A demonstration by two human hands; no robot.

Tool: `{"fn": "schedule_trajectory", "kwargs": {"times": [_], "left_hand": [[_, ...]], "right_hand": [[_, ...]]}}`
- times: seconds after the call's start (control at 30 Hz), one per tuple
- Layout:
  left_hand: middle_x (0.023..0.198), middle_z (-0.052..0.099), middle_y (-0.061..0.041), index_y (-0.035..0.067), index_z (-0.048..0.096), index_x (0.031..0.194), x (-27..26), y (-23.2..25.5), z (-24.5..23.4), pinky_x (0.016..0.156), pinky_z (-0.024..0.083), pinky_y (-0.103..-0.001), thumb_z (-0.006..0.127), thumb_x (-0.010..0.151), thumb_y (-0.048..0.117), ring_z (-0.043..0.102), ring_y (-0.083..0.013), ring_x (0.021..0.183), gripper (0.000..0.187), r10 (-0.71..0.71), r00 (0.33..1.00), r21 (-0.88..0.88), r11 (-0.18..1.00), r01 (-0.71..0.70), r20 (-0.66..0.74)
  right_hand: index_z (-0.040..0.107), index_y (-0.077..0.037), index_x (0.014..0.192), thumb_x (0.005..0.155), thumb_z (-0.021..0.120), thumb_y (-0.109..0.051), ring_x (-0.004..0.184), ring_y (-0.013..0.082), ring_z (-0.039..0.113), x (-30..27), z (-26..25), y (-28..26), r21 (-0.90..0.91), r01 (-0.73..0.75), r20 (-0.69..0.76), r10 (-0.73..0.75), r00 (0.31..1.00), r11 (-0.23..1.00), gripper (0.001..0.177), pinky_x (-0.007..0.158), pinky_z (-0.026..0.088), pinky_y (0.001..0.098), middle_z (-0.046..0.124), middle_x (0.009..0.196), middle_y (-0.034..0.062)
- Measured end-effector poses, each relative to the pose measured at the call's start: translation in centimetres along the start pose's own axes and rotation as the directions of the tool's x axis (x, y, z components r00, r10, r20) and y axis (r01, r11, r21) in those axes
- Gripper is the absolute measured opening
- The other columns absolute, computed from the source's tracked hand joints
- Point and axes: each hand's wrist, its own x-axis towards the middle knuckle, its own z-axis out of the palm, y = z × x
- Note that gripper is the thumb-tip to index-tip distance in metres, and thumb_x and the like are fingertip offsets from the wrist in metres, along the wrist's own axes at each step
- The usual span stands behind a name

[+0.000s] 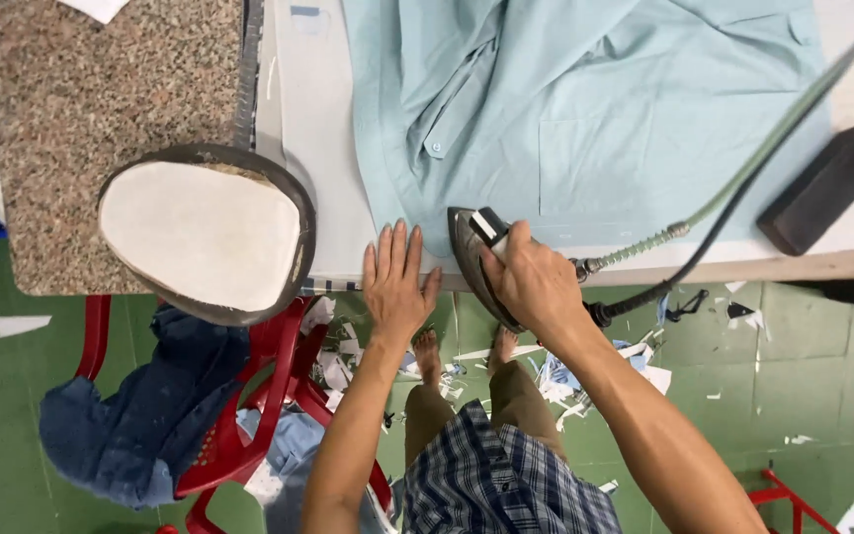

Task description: The person irons a light blue shirt on a white ironing board using a steam iron. They repeatedly smooth the fabric, reposition the shirt, and iron different sections including the body and sleeves.

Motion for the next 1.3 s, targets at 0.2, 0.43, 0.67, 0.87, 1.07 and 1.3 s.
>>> {"fn": "schedule_trajectory", "kwargs": {"times": [0.2, 0.43, 0.67, 0.87, 1.07, 1.3], "left_hand": [[0.16, 0.045, -0.012, 0.012, 0.054, 0.149, 0.1, -0.2, -0.5, 0.126, 0.02, -0.046, 0.057, 0.098, 0.044, 0.037, -0.0285, 0.15, 0.06, 0.009, 1.0, -0.051, 0.999, -0.01, -0.017], [0.16, 0.044, -0.012, 0.012, 0.053, 0.15, -0.1, -0.2, -0.6, 0.125, 0.021, -0.047, 0.061, 0.096, 0.042, 0.038, -0.0286, 0.15, 0.062, -0.003, 1.0, -0.066, 0.998, 0.002, -0.017], [0.161, 0.043, -0.011, 0.012, 0.052, 0.151, 0.2, -0.3, -0.6, 0.126, 0.02, -0.046, 0.061, 0.096, 0.042, 0.037, -0.0278, 0.15, 0.064, -0.001, 1.0, -0.055, 0.998, 0.001, -0.005], [0.161, 0.043, -0.011, 0.011, 0.052, 0.151, 0.1, -0.1, -0.4, 0.126, 0.019, -0.045, 0.058, 0.098, 0.042, 0.036, -0.0272, 0.151, 0.061, -0.004, 1.0, -0.039, 0.999, 0.004, 0.023], [0.161, 0.042, -0.012, 0.008, 0.05, 0.151, 0.0, -0.2, -0.4, 0.127, 0.017, -0.045, 0.058, 0.098, 0.04, 0.035, -0.028, 0.151, 0.063, -0.01, 0.999, -0.06, 0.998, 0.013, 0.052], [0.162, 0.041, -0.012, 0.005, 0.05, 0.151, 0.0, -0.1, -0.9, 0.128, 0.014, -0.045, 0.06, 0.095, 0.039, 0.032, -0.0274, 0.152, 0.066, -0.003, 0.998, -0.036, 0.999, 0.006, 0.07]], "right_hand": [[0.048, -0.005, 0.101, 0.103, 0.045, -0.056, 0.071, 0.047, 0.073, 0.2, 0.5, -0.8, 0.001, -0.017, -0.077, 0.017, 0.997, 1.0, 0.051, 0.062, 0.058, 0.0565, 0.066, 0.071, 0.0228], [0.05, -0.002, 0.103, 0.103, 0.049, -0.05, 0.071, 0.0474, 0.073, -1.1, -0.6, -1.6, 0.02, -0.007, -0.043, 0.008, 0.999, 1.0, 0.048, 0.062, 0.058, 0.055, 0.066, 0.071, 0.0251], [0.053, -0.003, 0.106, 0.106, 0.047, -0.048, 0.068, 0.0408, 0.074, -0.4, -0.1, -1.7, -0.018, -0.019, -0.033, 0.019, 0.999, 1.0, 0.046, 0.06, 0.06, 0.0487, 0.066, 0.071, 0.0216], [0.051, -0.005, 0.106, 0.103, 0.047, -0.051, 0.073, 0.0439, 0.075, -0.3, 0.1, -1.4, -0.039, -0.029, -0.031, 0.028, 0.999, 0.999, 0.046, 0.064, 0.06, 0.0519, 0.068, 0.074, 0.0235], [0.051, -0.005, 0.105, 0.104, 0.046, -0.05, 0.074, 0.0444, 0.075, -0.5, -0.4, -1.6, -0.015, -0.031, -0.023, 0.03, 0.999, 0.999, 0.045, 0.066, 0.06, 0.0528, 0.069, 0.075, 0.0253], [0.052, -0.006, 0.106, 0.104, 0.049, -0.051, 0.077, 0.0427, 0.076, -0.5, -1.0, -1.6, 0.033, -0.022, 0.004, 0.022, 1.0, 0.999, 0.045, 0.068, 0.06, 0.0531, 0.07, 0.077, 0.0238]]}}
